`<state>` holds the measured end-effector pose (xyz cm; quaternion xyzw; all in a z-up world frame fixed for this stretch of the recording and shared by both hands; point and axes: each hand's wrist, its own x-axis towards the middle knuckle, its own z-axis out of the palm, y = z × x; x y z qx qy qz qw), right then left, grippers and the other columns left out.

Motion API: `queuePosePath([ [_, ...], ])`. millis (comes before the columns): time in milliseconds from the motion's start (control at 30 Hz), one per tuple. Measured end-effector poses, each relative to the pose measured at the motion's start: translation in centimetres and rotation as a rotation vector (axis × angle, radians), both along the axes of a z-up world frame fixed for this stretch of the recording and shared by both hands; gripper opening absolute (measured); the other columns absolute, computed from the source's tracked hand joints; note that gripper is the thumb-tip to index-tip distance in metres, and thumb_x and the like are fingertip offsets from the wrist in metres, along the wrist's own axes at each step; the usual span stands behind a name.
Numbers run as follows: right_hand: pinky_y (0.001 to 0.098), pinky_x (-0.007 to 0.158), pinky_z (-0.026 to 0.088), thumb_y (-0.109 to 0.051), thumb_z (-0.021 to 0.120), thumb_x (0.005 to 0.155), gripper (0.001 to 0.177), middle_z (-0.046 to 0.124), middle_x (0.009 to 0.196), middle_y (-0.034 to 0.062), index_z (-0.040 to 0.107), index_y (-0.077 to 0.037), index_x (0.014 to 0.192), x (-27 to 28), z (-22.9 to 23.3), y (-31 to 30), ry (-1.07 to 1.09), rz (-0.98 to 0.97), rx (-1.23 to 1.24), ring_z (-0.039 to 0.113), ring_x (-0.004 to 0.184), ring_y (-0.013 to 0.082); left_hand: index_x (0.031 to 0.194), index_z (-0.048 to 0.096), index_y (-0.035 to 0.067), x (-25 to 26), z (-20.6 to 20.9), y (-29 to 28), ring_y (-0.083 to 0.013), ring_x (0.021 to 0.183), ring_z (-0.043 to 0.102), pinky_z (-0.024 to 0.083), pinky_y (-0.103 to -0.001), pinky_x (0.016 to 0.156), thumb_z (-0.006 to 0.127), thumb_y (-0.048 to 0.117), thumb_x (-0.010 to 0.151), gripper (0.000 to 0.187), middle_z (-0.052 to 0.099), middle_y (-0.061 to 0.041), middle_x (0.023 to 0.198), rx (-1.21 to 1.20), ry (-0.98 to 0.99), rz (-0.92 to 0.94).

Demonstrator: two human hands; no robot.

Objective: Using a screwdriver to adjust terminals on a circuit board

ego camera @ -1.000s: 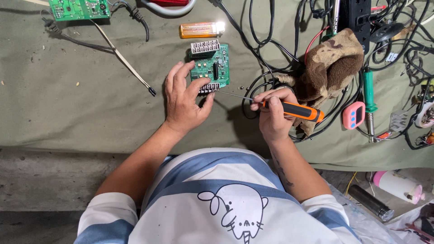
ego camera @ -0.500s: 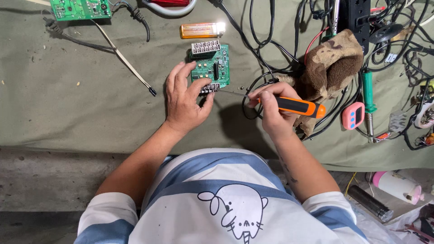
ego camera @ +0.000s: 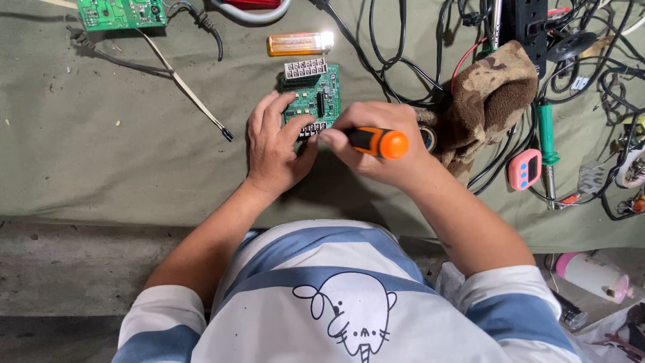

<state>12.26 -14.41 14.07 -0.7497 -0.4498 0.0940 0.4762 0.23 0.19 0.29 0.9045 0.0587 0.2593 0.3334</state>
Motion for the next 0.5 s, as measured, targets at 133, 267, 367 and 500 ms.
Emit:
queuePosePath([
  [133,0.0359,0.056,0.053,-0.02,0.071,0.102,0.022,0.063,0.064,0.01,0.068,-0.011,0.082,0.6,0.2,0.5,0.008,0.096,-0.023,0.063,0.056,0.0332,0.112,0.07,0.02,0.0,-0.1,0.0,-0.0415,0.131,0.051,0.041,-0.054,0.107,0.081,0.025,0.085,0.03,0.054,-0.011,0.134,-0.02,-0.023,0.0],
  [267,0.035,0.055,0.052,-0.017,0.075,0.1,0.021,0.063,0.065,0.01,0.069,-0.01,0.081,0.3,-0.2,0.3,0.024,0.105,0.024,0.062,0.055,0.0323,0.115,0.07,0.021,-0.1,-0.7,0.1,-0.0383,0.125,0.056,0.045,-0.052,0.103,0.081,0.022,0.082,0.035,0.059,-0.009,0.127,-0.033,-0.019,-0.036],
  [367,0.0335,0.054,0.05,-0.018,0.077,0.1,0.022,0.064,0.064,0.0088,0.071,-0.01,0.08,0.3,-0.9,-0.2,0.05,0.053,0.062,0.062,0.054,0.0303,0.114,0.071,0.022,0.1,-0.5,0.2,-0.0363,0.122,0.059,0.047,-0.05,0.101,0.081,0.024,0.085,0.031,0.062,-0.007,0.123,-0.06,-0.02,-0.053],
  [500,0.0316,0.057,0.053,-0.023,0.082,0.096,0.019,0.068,0.068,0.0049,0.074,-0.013,0.082,-0.1,-1.7,-0.6,0.062,0.009,0.071,0.066,0.058,0.026,0.108,0.075,0.019,0.3,1.5,-0.1,-0.0373,0.114,0.062,0.049,-0.05,0.095,0.079,0.031,0.094,0.019,0.065,-0.007,0.116,-0.128,-0.129,-0.075],
])
